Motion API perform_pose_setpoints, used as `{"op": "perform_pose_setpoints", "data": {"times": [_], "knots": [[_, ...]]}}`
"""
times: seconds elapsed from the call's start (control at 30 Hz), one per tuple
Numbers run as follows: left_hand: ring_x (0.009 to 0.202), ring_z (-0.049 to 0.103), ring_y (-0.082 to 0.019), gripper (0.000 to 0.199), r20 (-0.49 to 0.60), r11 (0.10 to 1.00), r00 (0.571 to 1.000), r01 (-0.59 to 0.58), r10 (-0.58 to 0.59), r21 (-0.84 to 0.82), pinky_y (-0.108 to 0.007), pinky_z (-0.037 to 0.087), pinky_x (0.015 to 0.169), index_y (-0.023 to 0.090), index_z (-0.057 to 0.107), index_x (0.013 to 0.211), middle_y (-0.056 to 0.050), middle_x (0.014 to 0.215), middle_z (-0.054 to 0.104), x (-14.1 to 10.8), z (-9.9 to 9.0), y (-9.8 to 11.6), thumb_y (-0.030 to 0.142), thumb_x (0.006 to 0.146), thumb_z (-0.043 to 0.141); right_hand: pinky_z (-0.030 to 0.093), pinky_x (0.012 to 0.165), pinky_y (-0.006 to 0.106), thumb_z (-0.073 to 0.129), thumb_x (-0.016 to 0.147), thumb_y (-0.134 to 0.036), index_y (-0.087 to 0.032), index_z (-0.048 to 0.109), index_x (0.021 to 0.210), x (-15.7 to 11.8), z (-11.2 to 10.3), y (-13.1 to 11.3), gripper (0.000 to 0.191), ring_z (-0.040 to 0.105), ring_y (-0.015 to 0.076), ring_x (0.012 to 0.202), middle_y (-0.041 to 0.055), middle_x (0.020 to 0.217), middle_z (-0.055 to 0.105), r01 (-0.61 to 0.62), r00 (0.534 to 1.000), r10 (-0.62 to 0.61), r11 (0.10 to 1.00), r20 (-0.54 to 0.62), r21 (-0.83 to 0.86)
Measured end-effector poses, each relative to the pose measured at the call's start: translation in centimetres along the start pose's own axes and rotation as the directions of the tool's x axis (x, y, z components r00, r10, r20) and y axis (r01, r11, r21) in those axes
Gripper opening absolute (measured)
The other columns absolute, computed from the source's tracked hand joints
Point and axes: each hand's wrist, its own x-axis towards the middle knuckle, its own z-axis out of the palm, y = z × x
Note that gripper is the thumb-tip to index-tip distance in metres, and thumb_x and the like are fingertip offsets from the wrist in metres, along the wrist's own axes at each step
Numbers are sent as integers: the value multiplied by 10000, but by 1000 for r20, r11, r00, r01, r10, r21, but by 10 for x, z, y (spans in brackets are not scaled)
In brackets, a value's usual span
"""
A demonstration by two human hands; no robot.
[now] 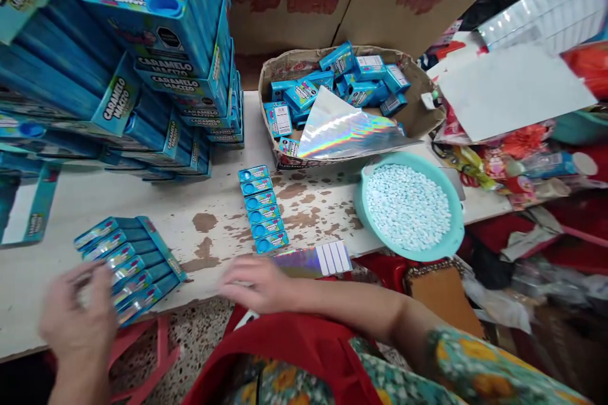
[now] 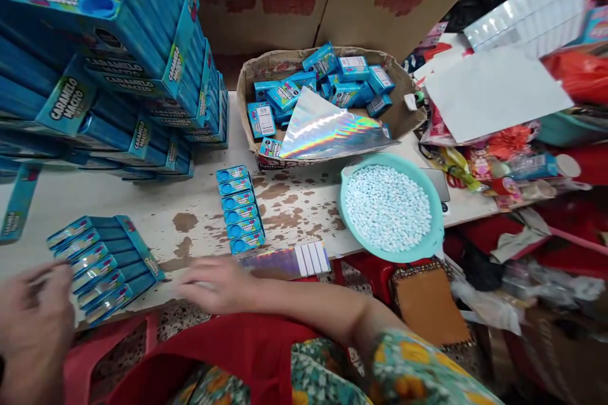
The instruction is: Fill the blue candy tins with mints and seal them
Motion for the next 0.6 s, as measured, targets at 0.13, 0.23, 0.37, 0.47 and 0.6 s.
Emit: {"op": "perform_pose_setpoints", "data": {"times": [0.13,0.23,0.37,0.47,0.6], "knots": [[1130,580,-218,292,616,942,729,-330,299,-67,-390,453,1024,310,650,1074,9,1166,658,-44,112,43,385,883,443,489,811,400,476,902,-282,-237,627,957,-109,-81,23,167,588,223,874,73,887,652,-389,853,198,858,-482,-336],[1344,364,-245,480,767,882,561,-470,311,-14,-412,303,1116,174,454,1334,-129,1403,466,-53,207,57,334,883,426,467,876,457,462,905,-272,-230,595,1080,-147,-91,56,224,561,253,981,102,999,630,-523,785,231,746,-575,-414],[1063,586,-262,310,781,830,618,-479,89,285,-386,431,914,162,568,1084,-159,1116,632,-44,268,55,288,913,341,465,921,471,483,895,-271,-216,554,1196,-161,-72,83,315,537,267,1055,130,1106,601,-504,832,233,698,-504,-509],[880,624,-223,313,800,820,598,-485,57,304,-311,443,788,171,586,911,-114,913,660,-37,275,51,327,930,315,464,923,474,487,899,-281,-198,520,1267,-164,-61,91,379,520,282,1087,157,1193,571,-503,851,238,625,-468,-597],[831,606,-192,323,795,817,603,-490,65,305,-272,422,739,183,563,900,-88,895,647,-34,277,49,359,939,294,452,934,458,456,923,-262,-198,495,1307,-170,-53,97,391,506,278,1134,140,1265,563,-453,889,210,537,-408,-711]]}}
